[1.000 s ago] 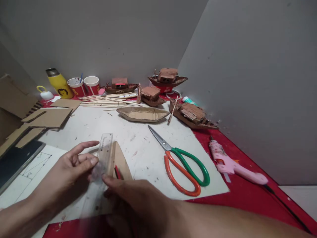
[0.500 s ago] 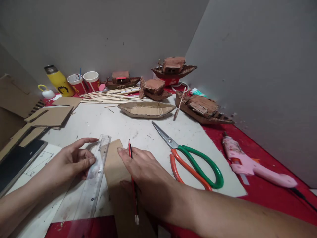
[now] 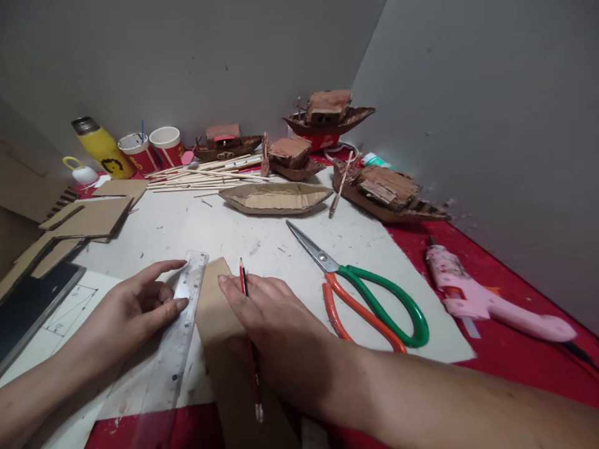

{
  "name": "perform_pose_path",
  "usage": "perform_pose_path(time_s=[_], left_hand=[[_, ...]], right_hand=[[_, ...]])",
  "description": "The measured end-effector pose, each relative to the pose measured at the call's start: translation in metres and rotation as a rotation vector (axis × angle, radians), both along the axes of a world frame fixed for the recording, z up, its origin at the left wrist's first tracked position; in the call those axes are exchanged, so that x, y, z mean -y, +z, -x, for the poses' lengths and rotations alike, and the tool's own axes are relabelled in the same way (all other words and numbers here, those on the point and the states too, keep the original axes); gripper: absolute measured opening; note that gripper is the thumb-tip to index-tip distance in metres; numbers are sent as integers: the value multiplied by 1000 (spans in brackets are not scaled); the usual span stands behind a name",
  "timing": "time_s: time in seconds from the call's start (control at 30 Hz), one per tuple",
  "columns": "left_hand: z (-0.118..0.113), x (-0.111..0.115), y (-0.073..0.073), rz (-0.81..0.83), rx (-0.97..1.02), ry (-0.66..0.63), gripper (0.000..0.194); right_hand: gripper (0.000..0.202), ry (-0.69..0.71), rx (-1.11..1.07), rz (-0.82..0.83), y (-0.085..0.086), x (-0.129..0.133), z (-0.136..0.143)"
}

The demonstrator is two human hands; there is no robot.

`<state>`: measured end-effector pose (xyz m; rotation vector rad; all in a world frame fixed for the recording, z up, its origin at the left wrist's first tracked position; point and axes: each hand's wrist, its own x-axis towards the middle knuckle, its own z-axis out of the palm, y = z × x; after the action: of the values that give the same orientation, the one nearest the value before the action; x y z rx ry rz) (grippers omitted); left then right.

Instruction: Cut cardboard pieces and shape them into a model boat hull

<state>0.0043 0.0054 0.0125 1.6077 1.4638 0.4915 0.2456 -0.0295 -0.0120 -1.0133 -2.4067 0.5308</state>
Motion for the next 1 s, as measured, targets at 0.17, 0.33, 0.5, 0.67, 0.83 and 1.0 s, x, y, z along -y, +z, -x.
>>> perform_pose_path(time_s=[0.17, 0.33, 0.5, 0.67, 0.83, 1.0], left_hand=[[1, -1, -4, -43, -48, -35, 51], [3, -2, -2, -108, -152, -72, 50], [2, 2, 4, -194, -319, -143, 48], [1, 5, 1, -588, -446, -255, 47], [4, -3, -8, -724, -399, -469, 49], [7, -7, -13, -591, -454, -507, 63]], right_hand=[[71, -1, 21, -3, -1, -1, 0], [72, 6, 14, -13, -2, -2, 0], [70, 12, 17, 4, 1, -1, 0], [69, 18, 16, -10, 1, -1, 1], [72, 23, 26, -38, 0, -1, 0], [67, 29, 25, -58, -1, -1, 0]])
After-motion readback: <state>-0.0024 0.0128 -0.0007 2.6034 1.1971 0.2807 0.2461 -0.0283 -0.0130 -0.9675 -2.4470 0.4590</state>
